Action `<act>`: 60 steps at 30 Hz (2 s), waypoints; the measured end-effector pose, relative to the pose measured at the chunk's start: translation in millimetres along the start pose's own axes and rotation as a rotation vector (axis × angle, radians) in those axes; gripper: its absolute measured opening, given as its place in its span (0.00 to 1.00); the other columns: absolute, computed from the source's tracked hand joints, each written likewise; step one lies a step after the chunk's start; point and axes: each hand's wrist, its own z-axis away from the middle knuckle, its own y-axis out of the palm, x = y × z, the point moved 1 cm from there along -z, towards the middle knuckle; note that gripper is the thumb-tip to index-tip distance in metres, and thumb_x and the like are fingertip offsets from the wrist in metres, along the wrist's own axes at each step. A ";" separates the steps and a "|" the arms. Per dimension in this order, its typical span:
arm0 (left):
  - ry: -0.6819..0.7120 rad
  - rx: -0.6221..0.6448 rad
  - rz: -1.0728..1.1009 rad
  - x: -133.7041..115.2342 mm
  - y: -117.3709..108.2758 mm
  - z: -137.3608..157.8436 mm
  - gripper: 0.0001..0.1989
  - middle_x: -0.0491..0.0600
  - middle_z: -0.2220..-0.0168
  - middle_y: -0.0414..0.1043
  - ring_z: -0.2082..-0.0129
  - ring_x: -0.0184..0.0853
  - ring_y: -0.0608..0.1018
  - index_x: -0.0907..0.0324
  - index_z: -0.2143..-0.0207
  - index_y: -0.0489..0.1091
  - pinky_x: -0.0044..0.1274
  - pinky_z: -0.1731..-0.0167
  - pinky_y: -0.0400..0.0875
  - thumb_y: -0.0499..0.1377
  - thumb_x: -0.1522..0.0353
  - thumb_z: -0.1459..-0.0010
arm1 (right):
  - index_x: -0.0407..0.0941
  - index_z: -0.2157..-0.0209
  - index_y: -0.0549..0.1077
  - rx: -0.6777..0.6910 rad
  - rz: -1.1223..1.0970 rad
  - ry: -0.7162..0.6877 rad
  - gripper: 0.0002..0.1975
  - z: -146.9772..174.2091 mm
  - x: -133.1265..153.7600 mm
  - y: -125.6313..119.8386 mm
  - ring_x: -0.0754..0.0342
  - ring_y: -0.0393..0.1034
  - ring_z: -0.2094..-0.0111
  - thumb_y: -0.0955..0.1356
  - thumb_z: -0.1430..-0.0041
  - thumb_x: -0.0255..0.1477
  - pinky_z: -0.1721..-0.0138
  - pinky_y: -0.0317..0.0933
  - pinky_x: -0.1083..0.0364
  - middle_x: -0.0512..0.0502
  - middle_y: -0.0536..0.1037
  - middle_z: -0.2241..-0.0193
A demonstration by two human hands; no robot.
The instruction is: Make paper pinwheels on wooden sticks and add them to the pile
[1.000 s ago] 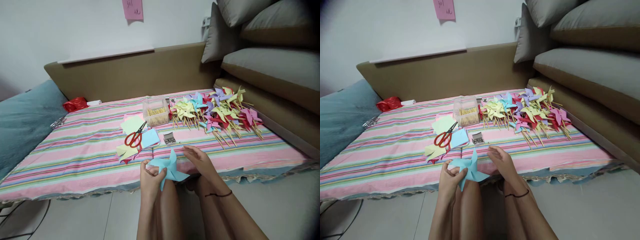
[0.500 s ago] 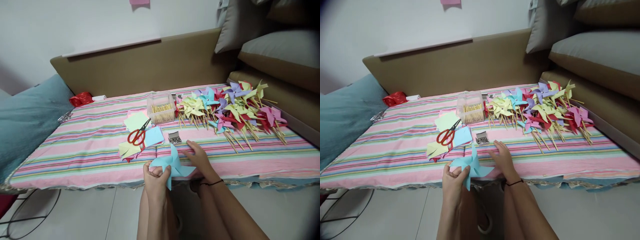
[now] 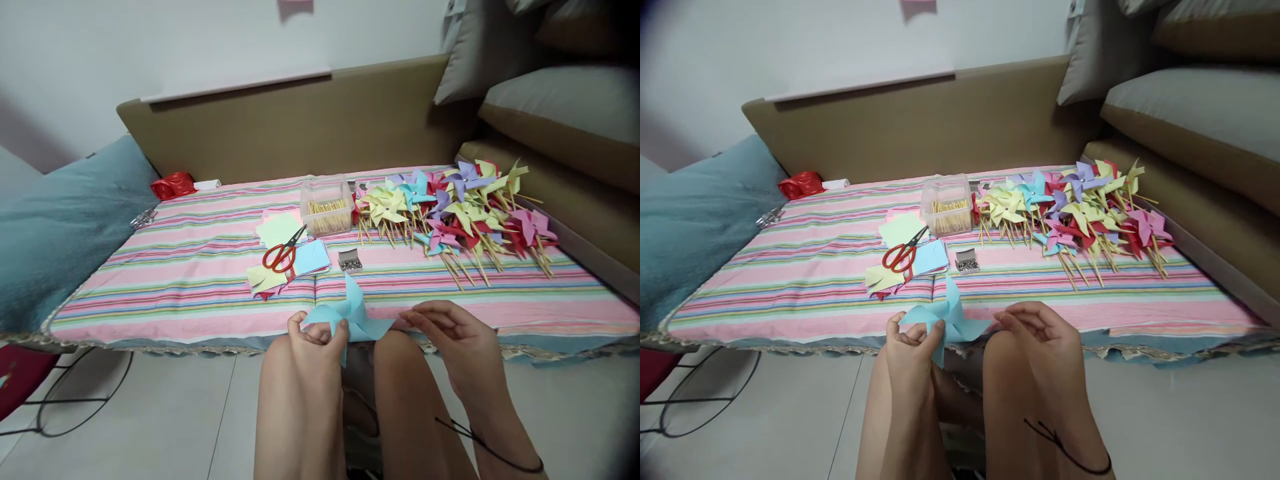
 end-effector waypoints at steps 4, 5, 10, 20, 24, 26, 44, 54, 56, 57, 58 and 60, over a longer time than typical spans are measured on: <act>0.029 0.013 -0.045 -7.9 0.0 14.7 0.28 0.36 0.85 0.68 0.85 0.25 0.68 0.55 0.61 0.51 0.17 0.78 0.63 0.65 0.72 0.60 | 0.48 0.75 0.79 0.114 0.036 -0.210 0.02 26.3 19.0 24.0 0.55 0.76 0.71 0.74 0.54 0.26 0.67 0.70 0.59 0.51 0.81 0.74; 0.025 0.032 -0.044 -10.2 -0.3 18.2 0.28 0.35 0.85 0.67 0.85 0.24 0.68 0.55 0.62 0.51 0.16 0.78 0.62 0.65 0.72 0.60 | 0.48 0.75 0.79 0.135 0.054 -0.222 0.03 30.1 21.1 29.8 0.55 0.75 0.71 0.73 0.53 0.25 0.68 0.69 0.59 0.50 0.81 0.75; -0.061 0.156 0.063 -20.2 -3.4 32.1 0.27 0.35 0.83 0.66 0.83 0.24 0.68 0.55 0.62 0.52 0.17 0.76 0.62 0.66 0.72 0.59 | 0.47 0.75 0.78 0.097 0.127 -0.213 0.05 41.0 25.9 42.1 0.54 0.73 0.72 0.70 0.50 0.24 0.71 0.65 0.57 0.50 0.79 0.76; -0.081 0.251 0.164 -36.0 -5.1 55.0 0.26 0.35 0.82 0.66 0.83 0.24 0.69 0.56 0.64 0.54 0.17 0.77 0.63 0.67 0.73 0.61 | 0.50 0.77 0.78 0.030 0.025 -0.411 0.05 62.7 45.6 37.7 0.52 0.69 0.73 0.72 0.51 0.26 0.73 0.64 0.53 0.50 0.77 0.78; -0.042 0.237 0.137 -41.7 -5.3 64.6 0.26 0.35 0.84 0.66 0.84 0.23 0.68 0.55 0.65 0.52 0.16 0.78 0.62 0.67 0.73 0.61 | 0.51 0.76 0.78 0.007 -0.002 -0.434 0.05 70.8 51.8 35.7 0.52 0.68 0.73 0.71 0.50 0.27 0.73 0.63 0.53 0.50 0.76 0.79; -0.014 0.239 0.127 -44.1 -5.9 68.5 0.26 0.35 0.84 0.67 0.84 0.23 0.68 0.55 0.65 0.53 0.15 0.78 0.62 0.66 0.74 0.61 | 0.51 0.76 0.78 -0.005 0.015 -0.452 0.05 74.4 53.1 33.6 0.52 0.67 0.72 0.71 0.50 0.26 0.71 0.63 0.52 0.49 0.76 0.78; 0.061 0.217 0.043 -47.8 -9.4 77.8 0.25 0.39 0.82 0.72 0.83 0.26 0.73 0.55 0.62 0.53 0.17 0.78 0.66 0.65 0.73 0.59 | 0.50 0.76 0.78 0.068 0.035 -0.375 0.05 77.9 51.3 26.5 0.51 0.68 0.63 0.71 0.51 0.25 0.61 0.64 0.51 0.47 0.71 0.69; 0.053 0.213 0.035 -35.4 -8.3 66.6 0.27 0.38 0.81 0.72 0.82 0.26 0.74 0.54 0.62 0.54 0.16 0.76 0.66 0.67 0.73 0.60 | 0.48 0.75 0.77 0.064 -0.028 -0.278 0.04 70.4 34.5 27.9 0.51 0.68 0.62 0.71 0.50 0.24 0.59 0.61 0.51 0.47 0.71 0.67; 0.045 0.225 0.035 -33.6 -7.6 64.5 0.27 0.38 0.81 0.72 0.82 0.27 0.74 0.54 0.61 0.53 0.17 0.76 0.66 0.66 0.72 0.58 | 0.48 0.75 0.77 0.064 -0.047 -0.262 0.05 69.0 32.0 28.7 0.51 0.67 0.61 0.71 0.50 0.24 0.59 0.61 0.51 0.48 0.71 0.66; 0.038 0.226 0.032 -32.9 -7.1 63.5 0.27 0.38 0.81 0.72 0.82 0.26 0.73 0.54 0.61 0.53 0.16 0.77 0.66 0.66 0.72 0.58 | 0.48 0.75 0.76 0.061 -0.051 -0.253 0.05 68.4 31.3 29.1 0.51 0.67 0.61 0.71 0.50 0.23 0.59 0.60 0.51 0.48 0.70 0.66; 0.032 0.222 0.028 -32.3 -6.5 62.4 0.26 0.38 0.81 0.71 0.82 0.26 0.73 0.54 0.61 0.54 0.16 0.77 0.65 0.66 0.72 0.58 | 0.48 0.75 0.76 0.058 -0.053 -0.243 0.05 67.7 30.7 29.5 0.51 0.67 0.61 0.71 0.50 0.23 0.59 0.60 0.51 0.48 0.70 0.66; 0.025 0.207 0.017 -31.5 -5.3 60.3 0.26 0.37 0.82 0.70 0.83 0.25 0.72 0.54 0.61 0.54 0.15 0.78 0.64 0.66 0.72 0.59 | 0.48 0.75 0.76 0.052 -0.051 -0.227 0.05 66.4 30.1 30.3 0.51 0.67 0.60 0.70 0.50 0.23 0.58 0.60 0.52 0.47 0.70 0.66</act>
